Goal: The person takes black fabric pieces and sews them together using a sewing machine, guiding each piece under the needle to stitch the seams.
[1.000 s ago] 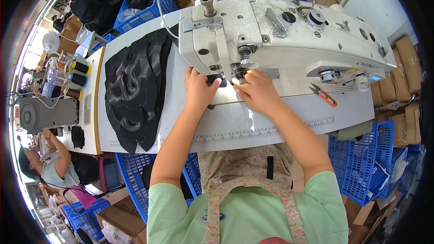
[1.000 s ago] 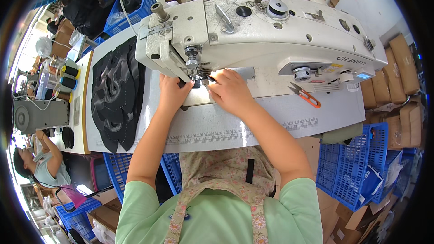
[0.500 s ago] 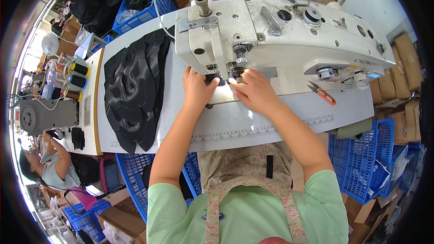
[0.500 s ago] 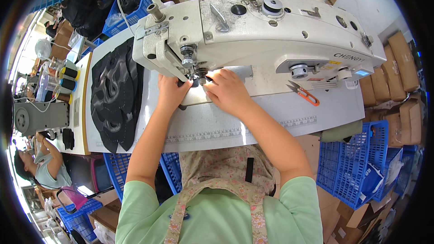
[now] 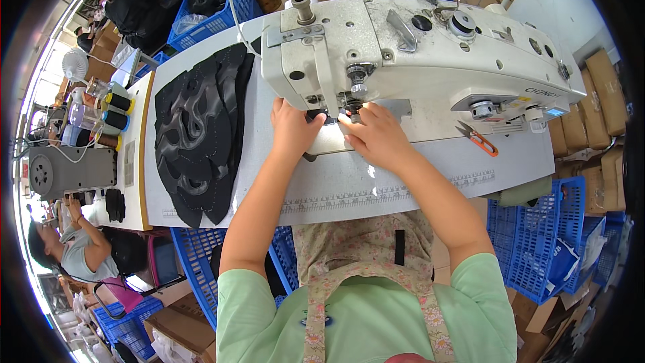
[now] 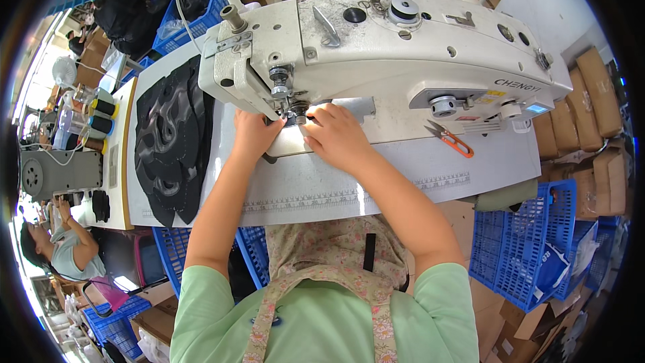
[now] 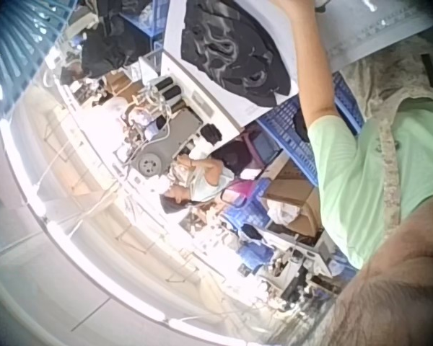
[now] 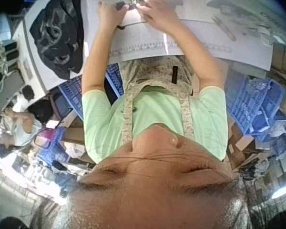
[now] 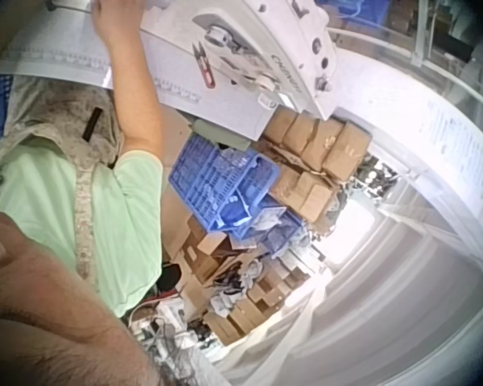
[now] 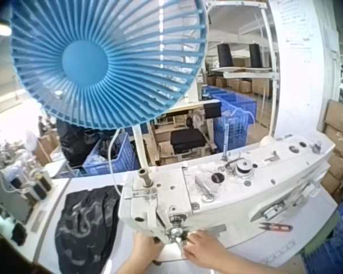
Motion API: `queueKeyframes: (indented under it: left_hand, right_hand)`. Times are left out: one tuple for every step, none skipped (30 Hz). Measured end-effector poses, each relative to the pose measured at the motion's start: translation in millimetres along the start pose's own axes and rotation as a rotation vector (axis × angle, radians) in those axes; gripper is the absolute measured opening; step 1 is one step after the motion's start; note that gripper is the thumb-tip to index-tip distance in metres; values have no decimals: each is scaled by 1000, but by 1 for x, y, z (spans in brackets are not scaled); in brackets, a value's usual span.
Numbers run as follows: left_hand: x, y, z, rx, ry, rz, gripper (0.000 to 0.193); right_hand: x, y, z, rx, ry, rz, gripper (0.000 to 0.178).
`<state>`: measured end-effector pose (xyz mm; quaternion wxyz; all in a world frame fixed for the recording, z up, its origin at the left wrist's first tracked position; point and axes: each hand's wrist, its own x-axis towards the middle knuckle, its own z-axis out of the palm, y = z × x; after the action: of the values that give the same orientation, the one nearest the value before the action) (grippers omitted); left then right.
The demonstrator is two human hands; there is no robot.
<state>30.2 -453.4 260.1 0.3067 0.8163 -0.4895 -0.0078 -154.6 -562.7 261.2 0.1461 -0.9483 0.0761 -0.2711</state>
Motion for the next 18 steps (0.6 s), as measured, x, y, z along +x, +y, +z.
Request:
queueKeyframes:
  left_hand:
    - [1, -1, 0, -5, -11, -10, 32]
    - [2, -2, 1, -9, -22, -20, 34]
    - [2, -4, 3, -9, -21, -21, 34]
    - [3, -7, 5, 7, 27, 8, 34]
    - [4, -10, 6, 23, 75, 38, 34]
    - [5, -10, 7, 22, 74, 38, 34]
    - [7, -11, 8, -5, 71, 32, 34]
    - [8, -12, 9, -32, 67, 26, 34]
    - [9, -12, 10, -34, 66, 26, 34]
    - [10, -13, 12, -32, 70, 36, 34]
    - [11, -13, 13, -31, 74, 46, 34]
    - [12, -16, 15, -30, 73, 44, 34]
    - [12, -19, 16, -23, 75, 36, 34]
    - [12, -22, 17, -17, 77, 29, 34]
    - [13, -23, 18, -19, 75, 30, 34]
    - [14, -23, 19, -35, 92, 36, 33]
    - [14, -24, 20, -50, 108, 43, 32]
    - [14, -22, 20, -51, 107, 43, 32]
  right_hand:
    - [0, -1, 0, 0, 0, 0, 30]
    - [0, -1, -1, 15, -11, 30, 25]
    - [0, -2, -2, 31, -21, 59, 20]
    - [1, -2, -2, 32, -21, 58, 20]
    - [2, -3, -2, 23, -17, 54, 20]
    - [2, -3, -2, 12, -14, 53, 21]
    - [2, -2, -2, 11, -15, 55, 21]
    - [2, -1, -1, 11, -4, 53, 22]
    - [2, -1, -1, 11, 7, 52, 23]
    - [2, 1, 0, 9, 6, 54, 23]
    - [2, 3, 2, -15, -14, 51, 29]
    - [4, 3, 2, -35, -35, 45, 35]
    - [5, 2, 3, -33, -36, 45, 35]
    - [7, 0, 3, -34, -60, 62, 35]
    - [7, 0, 2, -38, -84, 82, 35]
    - [7, 1, 3, -39, -85, 84, 35]
    - [6, 2, 4, -47, -91, 85, 35]
    - [6, 2, 4, -56, -98, 87, 35]
